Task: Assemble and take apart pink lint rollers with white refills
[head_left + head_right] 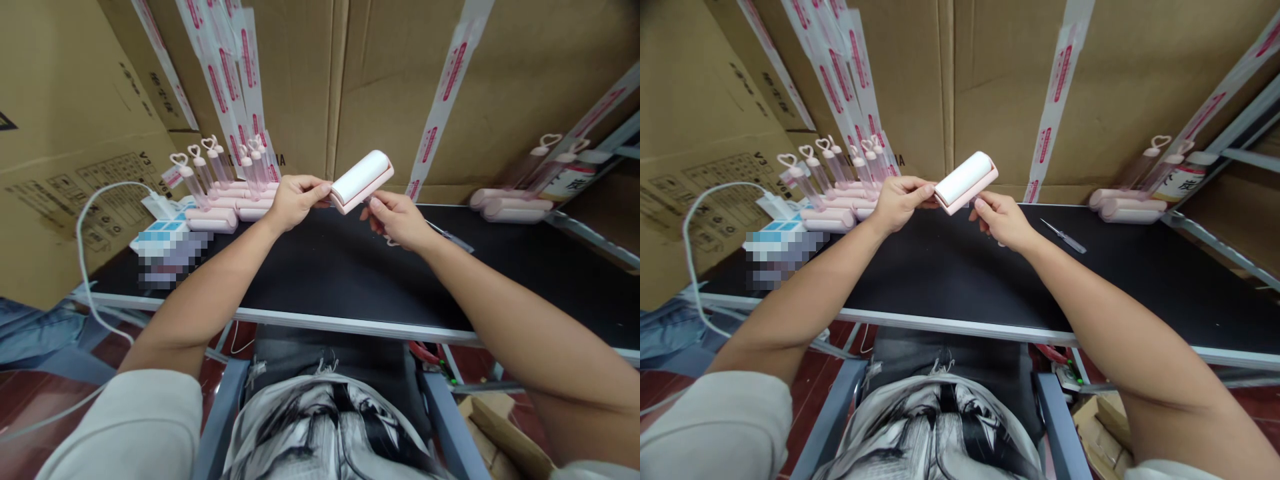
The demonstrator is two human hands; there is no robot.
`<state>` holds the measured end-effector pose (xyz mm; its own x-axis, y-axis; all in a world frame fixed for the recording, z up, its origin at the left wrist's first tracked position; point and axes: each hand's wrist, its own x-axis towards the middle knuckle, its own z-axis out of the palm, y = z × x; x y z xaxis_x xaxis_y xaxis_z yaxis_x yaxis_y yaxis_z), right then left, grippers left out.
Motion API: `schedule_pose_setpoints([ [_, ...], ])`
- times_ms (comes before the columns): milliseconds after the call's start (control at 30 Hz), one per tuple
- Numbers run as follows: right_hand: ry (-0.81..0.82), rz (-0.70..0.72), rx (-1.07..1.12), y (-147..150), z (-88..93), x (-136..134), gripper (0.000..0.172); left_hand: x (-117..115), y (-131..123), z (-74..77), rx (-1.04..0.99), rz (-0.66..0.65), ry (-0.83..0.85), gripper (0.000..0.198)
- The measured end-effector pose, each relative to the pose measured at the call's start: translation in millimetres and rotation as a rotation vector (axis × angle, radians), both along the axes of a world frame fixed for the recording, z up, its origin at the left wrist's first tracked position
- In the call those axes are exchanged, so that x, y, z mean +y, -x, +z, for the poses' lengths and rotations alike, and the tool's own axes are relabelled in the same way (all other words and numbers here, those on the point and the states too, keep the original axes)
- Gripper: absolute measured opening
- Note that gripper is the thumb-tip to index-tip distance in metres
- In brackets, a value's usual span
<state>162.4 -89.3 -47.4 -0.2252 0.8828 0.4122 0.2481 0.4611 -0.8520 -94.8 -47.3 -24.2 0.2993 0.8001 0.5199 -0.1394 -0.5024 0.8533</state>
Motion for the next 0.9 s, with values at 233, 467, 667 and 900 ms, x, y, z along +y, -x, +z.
schedule_pose_setpoints([
  [233, -0.047, -0.01, -0.031, 2.2, 2.3, -1.9, 0.074, -1.2, -1.0, 3.1, -0.014, 0.024, 0.016, 0.06],
  [467, -0.119, -0.031, -0.041, 4.5, 4.7, -4.7, 0.074, -0.7, -4.0, 5.0, -0.08, 0.013, 0.04, 0.058],
  [667, -0.106, -0.034, -0.048, 7.0, 9.6, -10.1, 0.073, -3.3, -3.8, 4.6, -0.046, 0.03, 0.071, 0.063],
  [900, -0.146, -0.114, 0.034, 2.8, 14.6, -6.3, 0.074, 34.5, -17.4, -1.5, 0.136, 0.047, 0.058, 0.031],
])
